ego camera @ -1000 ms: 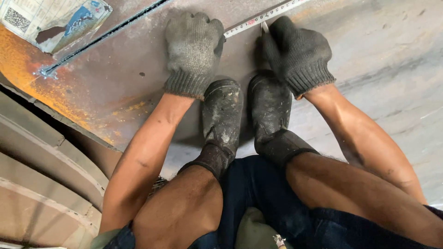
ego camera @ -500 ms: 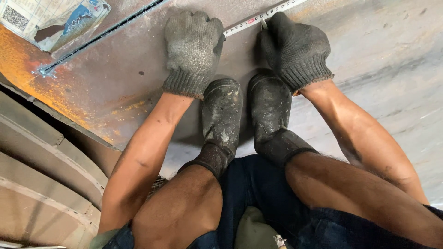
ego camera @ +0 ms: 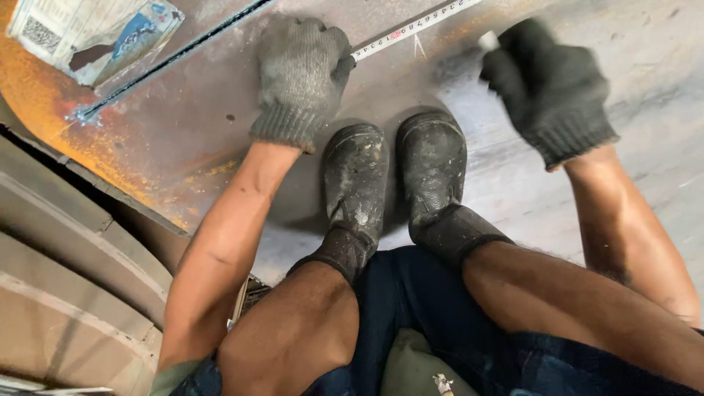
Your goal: The person measures a large steel plate with a tape measure and marks measurement points on its surface with a pencil, repositioning the tape along the plate to mark successive locations.
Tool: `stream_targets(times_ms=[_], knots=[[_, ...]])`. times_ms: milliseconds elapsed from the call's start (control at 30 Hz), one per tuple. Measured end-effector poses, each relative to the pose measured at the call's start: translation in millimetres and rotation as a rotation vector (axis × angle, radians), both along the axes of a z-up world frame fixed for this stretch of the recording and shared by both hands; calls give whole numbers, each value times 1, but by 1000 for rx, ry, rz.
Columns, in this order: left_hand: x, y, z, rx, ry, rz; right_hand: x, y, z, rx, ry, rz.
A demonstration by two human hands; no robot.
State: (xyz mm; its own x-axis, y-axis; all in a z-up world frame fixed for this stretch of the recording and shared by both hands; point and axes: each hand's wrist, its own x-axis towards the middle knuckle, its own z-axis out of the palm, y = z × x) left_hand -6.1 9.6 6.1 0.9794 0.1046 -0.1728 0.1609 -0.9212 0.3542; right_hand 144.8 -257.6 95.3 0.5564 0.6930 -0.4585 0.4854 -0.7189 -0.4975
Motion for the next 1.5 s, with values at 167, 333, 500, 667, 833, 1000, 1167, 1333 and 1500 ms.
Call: stream_targets(times_ms=[167, 333, 500, 667, 833, 1000, 1167, 1333, 1500], knots=[[-36, 45, 19, -227, 16, 13, 13, -17, 4, 405, 59, -62], [-114, 118, 84, -56, 331, 113, 40, -56, -14, 425, -289, 43], [-154, 92, 63, 76, 32, 214, 50, -67, -45, 172, -326, -12], [-82, 44, 54, -66, -124, 184, 59, -43, -59, 160, -604, 233], [-80, 34, 20, 50, -81, 116, 59, -26, -69, 96, -489, 216], [-111, 50, 16, -37, 13, 211, 45, -26, -92, 79, -387, 185], [-137, 78, 22, 9, 86, 252, 38, 0, -77, -148, -172, 66], [-180, 111, 45, 138, 219, 270, 42, -4, -82, 86, -349, 198], [-151, 86, 50, 82, 97, 277, 38, -7, -93, 115, -313, 207]])
